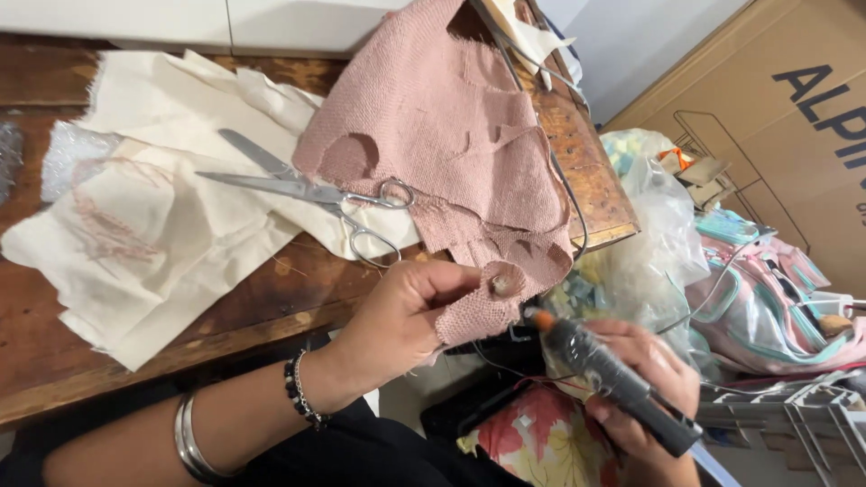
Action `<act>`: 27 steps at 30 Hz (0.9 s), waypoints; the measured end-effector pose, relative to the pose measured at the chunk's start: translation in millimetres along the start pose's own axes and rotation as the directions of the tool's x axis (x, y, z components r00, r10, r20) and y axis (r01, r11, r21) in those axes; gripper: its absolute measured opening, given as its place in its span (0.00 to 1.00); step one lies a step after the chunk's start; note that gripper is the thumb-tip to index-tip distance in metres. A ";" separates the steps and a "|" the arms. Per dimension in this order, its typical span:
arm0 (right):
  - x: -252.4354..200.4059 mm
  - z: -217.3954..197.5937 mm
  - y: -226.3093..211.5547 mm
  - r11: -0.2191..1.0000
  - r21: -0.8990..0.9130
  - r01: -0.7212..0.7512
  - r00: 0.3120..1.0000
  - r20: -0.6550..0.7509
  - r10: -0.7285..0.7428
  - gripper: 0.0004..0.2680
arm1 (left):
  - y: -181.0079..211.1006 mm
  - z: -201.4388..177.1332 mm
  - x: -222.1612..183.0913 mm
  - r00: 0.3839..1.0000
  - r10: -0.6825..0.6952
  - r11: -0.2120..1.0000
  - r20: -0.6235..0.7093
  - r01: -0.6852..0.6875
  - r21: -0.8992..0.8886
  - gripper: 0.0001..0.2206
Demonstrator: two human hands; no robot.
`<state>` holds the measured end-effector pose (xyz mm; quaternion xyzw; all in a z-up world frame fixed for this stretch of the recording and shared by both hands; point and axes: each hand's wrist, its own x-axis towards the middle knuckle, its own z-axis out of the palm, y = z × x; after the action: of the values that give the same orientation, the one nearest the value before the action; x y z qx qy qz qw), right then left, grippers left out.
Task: Attaching decorative fabric trim to a heart-shaped pillow base using a hot glue gun
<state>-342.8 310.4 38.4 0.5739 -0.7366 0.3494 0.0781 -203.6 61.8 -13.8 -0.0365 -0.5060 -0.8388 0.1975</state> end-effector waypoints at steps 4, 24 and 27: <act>5.4 1.8 -15.5 1.000 -0.020 0.023 0.994 0.105 -0.021 0.24 | 3.4 7.0 4.9 1.000 -0.010 0.998 0.005 0.009 0.056 0.14; 10.7 5.3 -21.3 0.984 -0.177 -0.004 0.978 0.206 0.041 0.19 | -9.5 0.8 4.1 0.998 0.004 0.988 -0.067 0.007 0.157 0.14; 8.0 3.9 -20.5 0.984 -0.179 0.008 0.972 0.231 0.034 0.19 | -7.3 0.5 3.9 0.998 -0.002 0.994 -0.069 0.009 0.108 0.16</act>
<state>-325.8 299.7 48.4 0.5968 -0.7727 0.2126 0.0401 -210.0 64.1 -18.6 0.0045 -0.5438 -0.8115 0.2141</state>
